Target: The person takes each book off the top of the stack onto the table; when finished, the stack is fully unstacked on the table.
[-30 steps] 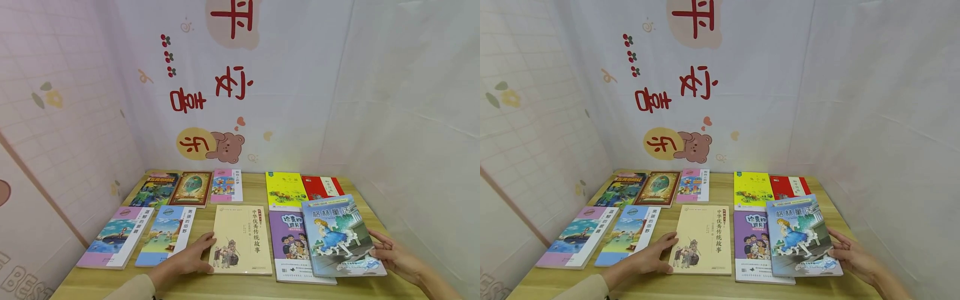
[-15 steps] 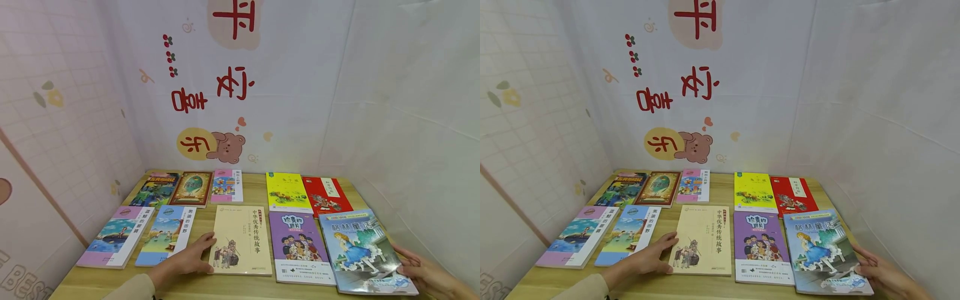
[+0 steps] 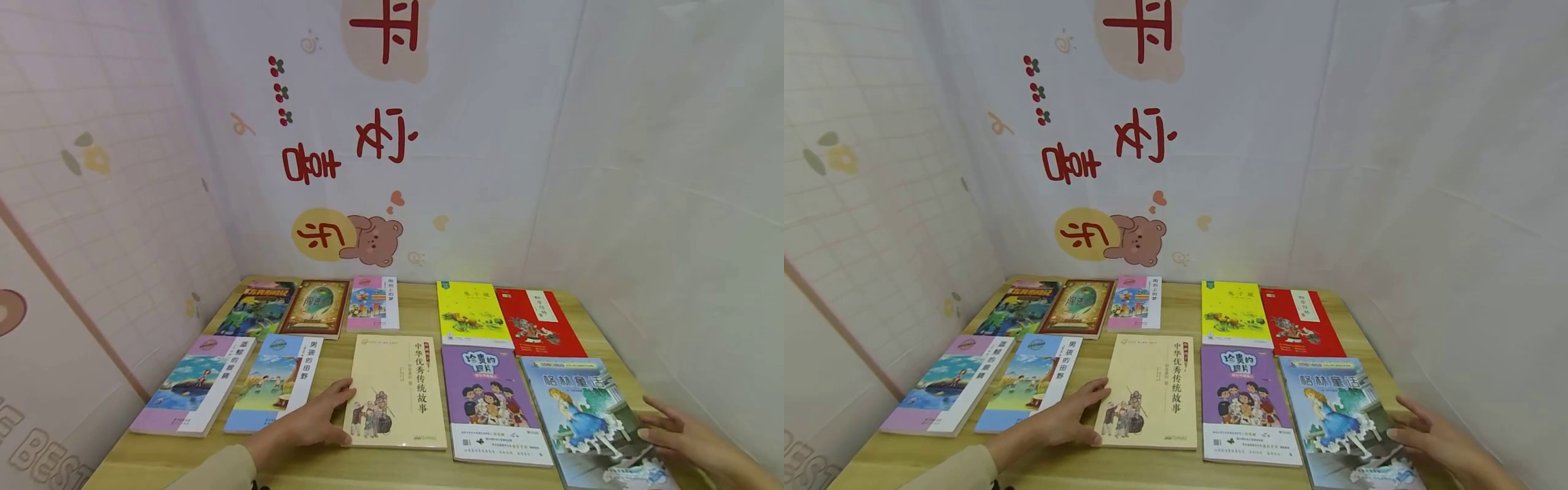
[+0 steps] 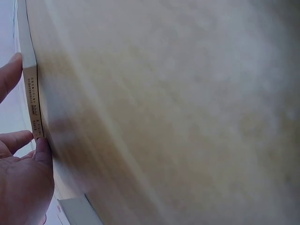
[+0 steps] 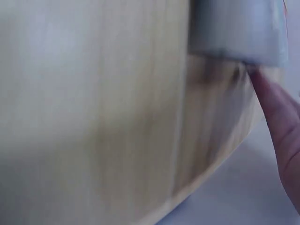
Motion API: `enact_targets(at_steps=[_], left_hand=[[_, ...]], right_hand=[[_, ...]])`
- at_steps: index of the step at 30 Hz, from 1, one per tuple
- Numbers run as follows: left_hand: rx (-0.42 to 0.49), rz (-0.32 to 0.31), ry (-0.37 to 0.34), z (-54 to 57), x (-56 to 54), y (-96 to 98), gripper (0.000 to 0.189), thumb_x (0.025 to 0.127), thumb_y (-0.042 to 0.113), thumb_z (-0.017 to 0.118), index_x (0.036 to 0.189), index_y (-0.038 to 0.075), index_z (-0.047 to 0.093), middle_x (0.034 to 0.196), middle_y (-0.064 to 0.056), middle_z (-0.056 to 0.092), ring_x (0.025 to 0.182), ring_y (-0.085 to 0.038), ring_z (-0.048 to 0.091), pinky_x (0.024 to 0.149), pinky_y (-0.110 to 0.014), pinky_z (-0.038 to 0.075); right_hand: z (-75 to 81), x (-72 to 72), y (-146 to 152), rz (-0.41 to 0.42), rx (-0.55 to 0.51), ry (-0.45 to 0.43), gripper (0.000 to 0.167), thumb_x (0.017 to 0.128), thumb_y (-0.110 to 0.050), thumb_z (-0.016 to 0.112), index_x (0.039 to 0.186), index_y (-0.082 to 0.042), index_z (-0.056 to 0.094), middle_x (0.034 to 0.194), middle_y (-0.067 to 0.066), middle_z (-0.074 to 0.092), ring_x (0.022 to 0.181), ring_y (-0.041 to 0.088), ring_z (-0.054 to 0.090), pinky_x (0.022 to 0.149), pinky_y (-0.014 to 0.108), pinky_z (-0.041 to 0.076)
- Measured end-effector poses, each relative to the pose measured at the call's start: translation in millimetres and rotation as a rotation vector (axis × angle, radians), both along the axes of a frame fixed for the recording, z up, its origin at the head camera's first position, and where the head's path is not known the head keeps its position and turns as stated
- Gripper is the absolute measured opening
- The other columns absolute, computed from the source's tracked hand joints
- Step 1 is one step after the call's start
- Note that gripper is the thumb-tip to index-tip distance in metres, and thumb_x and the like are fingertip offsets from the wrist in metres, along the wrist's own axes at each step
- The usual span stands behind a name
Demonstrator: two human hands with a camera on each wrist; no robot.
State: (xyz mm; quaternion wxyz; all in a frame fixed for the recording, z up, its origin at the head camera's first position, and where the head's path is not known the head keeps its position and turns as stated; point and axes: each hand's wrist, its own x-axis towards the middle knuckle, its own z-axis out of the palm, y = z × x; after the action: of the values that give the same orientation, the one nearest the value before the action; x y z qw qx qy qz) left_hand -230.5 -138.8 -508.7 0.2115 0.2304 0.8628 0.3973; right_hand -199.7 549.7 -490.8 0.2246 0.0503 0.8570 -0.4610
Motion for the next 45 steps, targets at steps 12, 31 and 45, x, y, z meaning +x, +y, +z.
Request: enact_targets(at_steps=[12,31,45], left_hand=[[-0.006,0.01,0.008,-1.6,0.1,-0.5,0.088,0.083,0.027,0.082,0.153,-0.001,0.034,0.163,-0.017,0.013,0.146,-0.044,0.016,0.108,-0.063,0.027],[-0.004,0.028,0.025,-1.6,3.4,7.9,0.09,0.083,0.028,0.082,0.153,-0.001,0.033,0.163,-0.018,0.012,0.147,-0.043,0.015,0.109,-0.062,0.027],[-0.038,0.029,0.059,2.9,4.2,12.2,0.09,0.083,0.026,0.082,0.154,0.0,0.032,0.162,-0.02,0.016,0.146,-0.043,0.02,0.107,-0.061,0.031]], right_hand=[[31.2,-26.7,-140,-0.019,-0.132,0.276,0.088,0.099,-0.026,0.063,0.159,-0.003,0.003,0.154,0.034,0.025,0.133,0.049,0.041,0.098,0.06,0.044],[6.2,-34.8,-310,0.135,-0.458,0.159,0.091,0.09,-0.011,0.073,0.158,-0.002,0.014,0.151,0.034,0.032,0.131,0.046,0.046,0.095,0.043,0.05],[-6.4,-34.6,-330,0.06,-0.42,0.142,0.085,0.089,-0.002,0.071,0.156,0.004,0.019,0.139,0.036,0.047,0.124,0.042,0.054,0.091,0.041,0.053]])
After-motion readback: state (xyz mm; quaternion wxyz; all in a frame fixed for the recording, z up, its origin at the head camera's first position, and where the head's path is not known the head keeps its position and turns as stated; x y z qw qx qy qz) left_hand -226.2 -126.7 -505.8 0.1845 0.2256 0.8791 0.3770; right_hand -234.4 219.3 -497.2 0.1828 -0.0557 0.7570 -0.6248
